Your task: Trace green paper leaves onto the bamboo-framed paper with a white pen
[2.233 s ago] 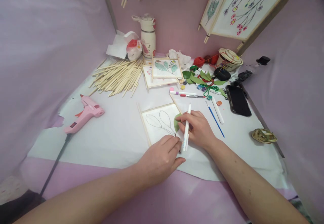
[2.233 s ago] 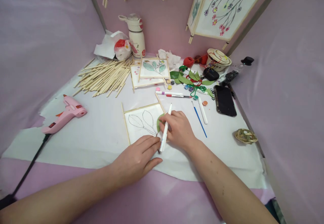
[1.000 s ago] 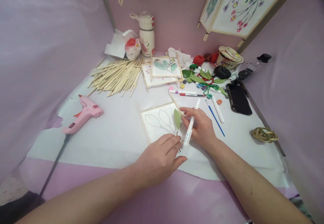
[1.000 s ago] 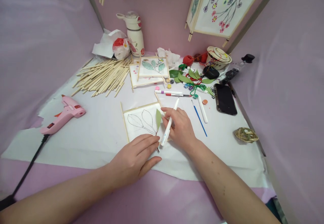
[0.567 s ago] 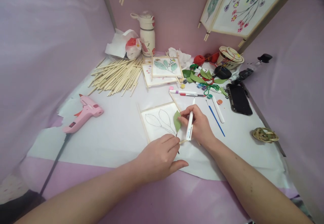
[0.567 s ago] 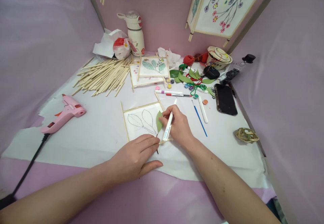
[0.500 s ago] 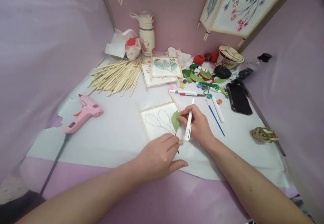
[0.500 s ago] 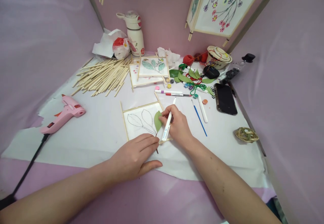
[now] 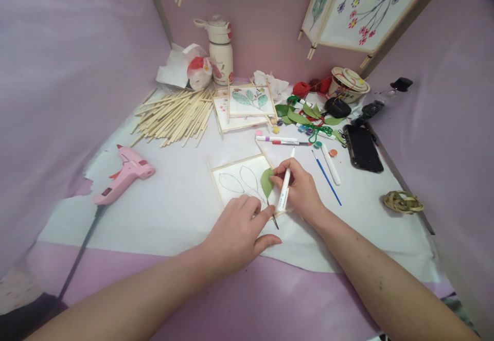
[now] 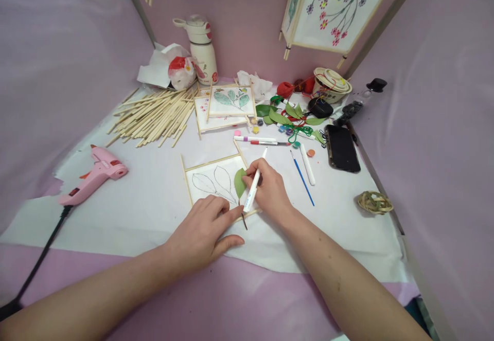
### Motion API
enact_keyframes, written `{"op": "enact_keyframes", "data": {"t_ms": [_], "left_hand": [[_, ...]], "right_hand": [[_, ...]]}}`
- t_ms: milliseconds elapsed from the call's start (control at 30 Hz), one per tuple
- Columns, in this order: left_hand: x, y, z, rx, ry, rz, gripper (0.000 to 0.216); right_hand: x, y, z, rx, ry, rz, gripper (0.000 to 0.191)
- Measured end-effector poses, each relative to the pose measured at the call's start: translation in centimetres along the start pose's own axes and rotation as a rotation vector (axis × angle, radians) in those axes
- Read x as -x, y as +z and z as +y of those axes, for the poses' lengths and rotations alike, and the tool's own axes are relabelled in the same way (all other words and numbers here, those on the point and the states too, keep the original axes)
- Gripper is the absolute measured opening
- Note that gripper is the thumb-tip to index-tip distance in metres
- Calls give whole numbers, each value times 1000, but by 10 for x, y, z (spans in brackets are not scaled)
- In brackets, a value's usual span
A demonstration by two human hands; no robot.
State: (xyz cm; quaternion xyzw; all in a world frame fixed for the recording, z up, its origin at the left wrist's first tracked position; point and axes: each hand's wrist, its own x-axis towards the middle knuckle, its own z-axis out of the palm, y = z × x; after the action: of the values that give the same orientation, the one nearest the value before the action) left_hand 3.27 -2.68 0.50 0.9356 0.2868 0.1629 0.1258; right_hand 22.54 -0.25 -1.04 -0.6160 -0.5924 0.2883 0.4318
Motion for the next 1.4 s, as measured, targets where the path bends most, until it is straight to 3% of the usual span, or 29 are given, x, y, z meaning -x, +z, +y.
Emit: {"op": "enact_keyframes", "data": {"t_ms": [533, 1100, 1400], "left_hand": [[2, 3, -2, 40, -19, -7, 46], [1, 3, -1, 106, 38, 33, 31], [2, 3, -1, 111, 63, 57, 34]], "right_hand": [[-2, -1, 7, 122, -66, 9, 10], [0, 0, -3, -208, 39, 45, 16], [-2, 0, -1, -28, -10, 17, 11]]}}
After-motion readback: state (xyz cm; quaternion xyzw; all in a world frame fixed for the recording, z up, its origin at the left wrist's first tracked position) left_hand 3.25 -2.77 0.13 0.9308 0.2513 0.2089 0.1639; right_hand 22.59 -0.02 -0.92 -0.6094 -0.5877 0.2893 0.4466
